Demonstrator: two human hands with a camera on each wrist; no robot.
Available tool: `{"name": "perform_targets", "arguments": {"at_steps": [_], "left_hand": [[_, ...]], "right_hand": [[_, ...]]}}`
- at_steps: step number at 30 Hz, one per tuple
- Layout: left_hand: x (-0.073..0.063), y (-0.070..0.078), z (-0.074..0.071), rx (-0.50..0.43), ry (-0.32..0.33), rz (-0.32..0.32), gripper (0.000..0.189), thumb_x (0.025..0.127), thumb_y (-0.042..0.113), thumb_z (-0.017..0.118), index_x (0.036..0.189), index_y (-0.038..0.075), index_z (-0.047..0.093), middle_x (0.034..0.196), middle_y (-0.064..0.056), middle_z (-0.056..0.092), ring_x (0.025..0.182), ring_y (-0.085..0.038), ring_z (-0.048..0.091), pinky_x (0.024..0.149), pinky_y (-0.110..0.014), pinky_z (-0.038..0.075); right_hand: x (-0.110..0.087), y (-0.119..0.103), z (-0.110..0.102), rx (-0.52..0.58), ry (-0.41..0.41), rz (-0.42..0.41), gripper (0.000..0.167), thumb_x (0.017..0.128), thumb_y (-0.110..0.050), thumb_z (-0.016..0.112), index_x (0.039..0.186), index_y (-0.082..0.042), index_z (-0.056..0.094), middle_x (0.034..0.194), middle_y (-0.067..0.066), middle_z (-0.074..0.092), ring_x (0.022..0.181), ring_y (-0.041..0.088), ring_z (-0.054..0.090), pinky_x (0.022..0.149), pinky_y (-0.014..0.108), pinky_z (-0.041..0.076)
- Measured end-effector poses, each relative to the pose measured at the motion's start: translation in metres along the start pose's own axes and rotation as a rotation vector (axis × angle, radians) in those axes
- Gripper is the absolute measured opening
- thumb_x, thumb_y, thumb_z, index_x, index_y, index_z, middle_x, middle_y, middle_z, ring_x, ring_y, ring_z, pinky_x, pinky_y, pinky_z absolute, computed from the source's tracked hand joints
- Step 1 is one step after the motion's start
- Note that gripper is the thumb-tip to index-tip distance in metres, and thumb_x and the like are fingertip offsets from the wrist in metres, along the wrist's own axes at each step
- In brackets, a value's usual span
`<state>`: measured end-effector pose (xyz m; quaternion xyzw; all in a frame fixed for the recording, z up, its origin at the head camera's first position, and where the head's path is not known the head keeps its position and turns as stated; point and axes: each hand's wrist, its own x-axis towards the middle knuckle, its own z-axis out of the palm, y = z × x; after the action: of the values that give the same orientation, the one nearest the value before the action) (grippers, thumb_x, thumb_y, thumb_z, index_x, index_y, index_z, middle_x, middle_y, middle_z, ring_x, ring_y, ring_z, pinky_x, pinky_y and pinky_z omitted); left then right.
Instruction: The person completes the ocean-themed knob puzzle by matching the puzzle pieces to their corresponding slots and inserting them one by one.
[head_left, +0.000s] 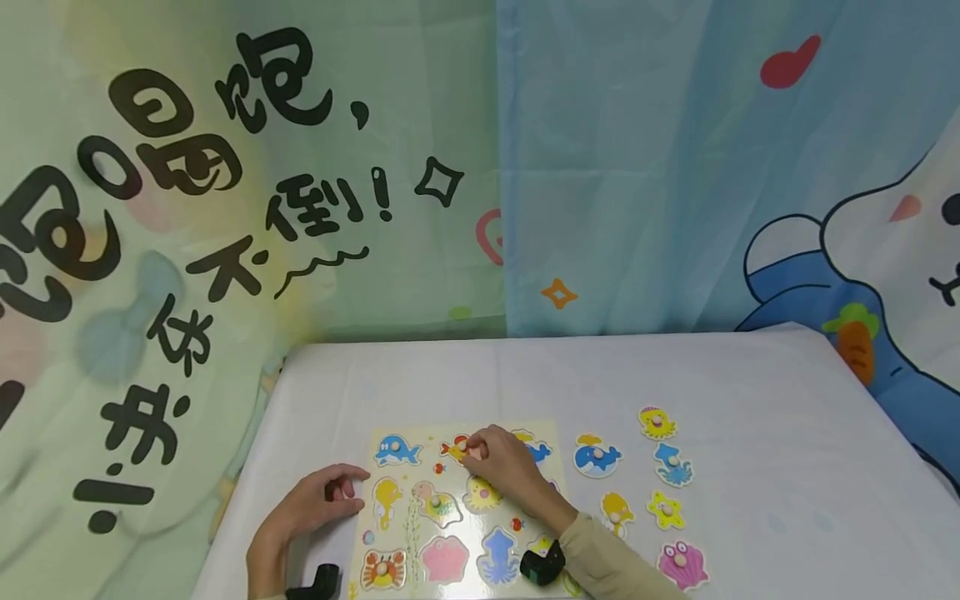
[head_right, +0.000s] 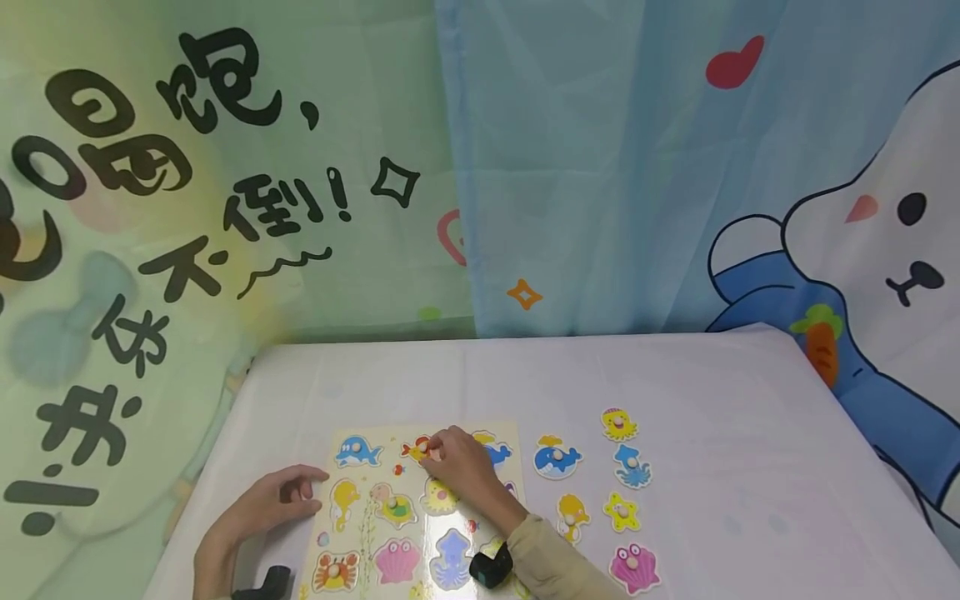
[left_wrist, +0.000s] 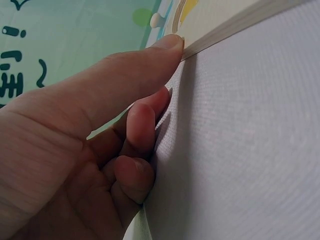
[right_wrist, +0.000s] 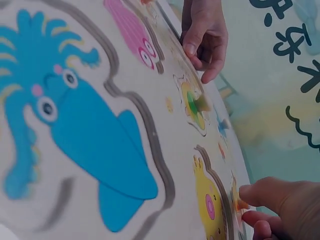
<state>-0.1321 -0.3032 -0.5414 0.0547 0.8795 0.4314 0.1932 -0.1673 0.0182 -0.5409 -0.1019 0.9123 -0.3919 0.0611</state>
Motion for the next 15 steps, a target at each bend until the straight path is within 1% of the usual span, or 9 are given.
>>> {"name": "perform_targets", "arguments": {"at_steps": [3,5,9,12,15], "left_hand": [[-0.002,-0.002,0.001,-0.009,0.0,0.002,0.04,0.082,0.026,0.077,0.116,0.01,0.065,0.084,0.0,0.051,0.074,-0.006,0.046,0.066,-0.022,0.038],[-0.002,-0.003,0.001,-0.011,0.004,0.002,0.04,0.081,0.026,0.078,0.116,0.01,0.065,0.084,0.0,0.051,0.074,-0.005,0.046,0.066,-0.021,0.038],[-0.002,-0.005,0.001,-0.009,-0.002,0.014,0.04,0.081,0.027,0.077,0.116,0.01,0.065,0.084,0.0,0.051,0.074,-0.005,0.046,0.066,-0.021,0.038],[-0.001,-0.005,0.001,-0.01,-0.007,0.021,0.04,0.082,0.027,0.077,0.116,0.01,0.065,0.084,-0.001,0.051,0.074,-0.005,0.047,0.066,-0.021,0.039],[0.001,-0.005,0.001,-0.005,-0.001,0.018,0.04,0.082,0.027,0.077,0.116,0.011,0.065,0.085,-0.001,0.052,0.074,-0.006,0.047,0.066,-0.021,0.039]], "right_hand": [[-0.008,0.003,0.0,0.005,0.002,-0.024,0.03,0.083,-0.029,0.072,0.104,-0.008,0.072,0.077,-0.003,0.053,0.063,0.008,0.042,0.058,0.021,0.035],[-0.014,0.003,-0.001,0.002,0.002,-0.045,0.03,0.084,-0.029,0.072,0.104,-0.007,0.072,0.073,-0.004,0.049,0.061,0.007,0.04,0.057,0.021,0.034],[-0.03,0.006,-0.01,-0.013,-0.016,-0.071,0.025,0.085,-0.027,0.072,0.102,-0.008,0.072,0.071,-0.006,0.047,0.059,0.004,0.039,0.056,0.02,0.035],[-0.044,0.011,-0.023,-0.027,-0.03,-0.056,0.024,0.085,-0.026,0.073,0.103,-0.011,0.071,0.071,-0.008,0.047,0.06,0.002,0.039,0.057,0.02,0.035],[-0.056,0.02,-0.037,-0.038,-0.013,-0.022,0.022,0.083,-0.024,0.074,0.101,-0.013,0.071,0.071,-0.01,0.048,0.061,0.001,0.041,0.059,0.019,0.035]]}}
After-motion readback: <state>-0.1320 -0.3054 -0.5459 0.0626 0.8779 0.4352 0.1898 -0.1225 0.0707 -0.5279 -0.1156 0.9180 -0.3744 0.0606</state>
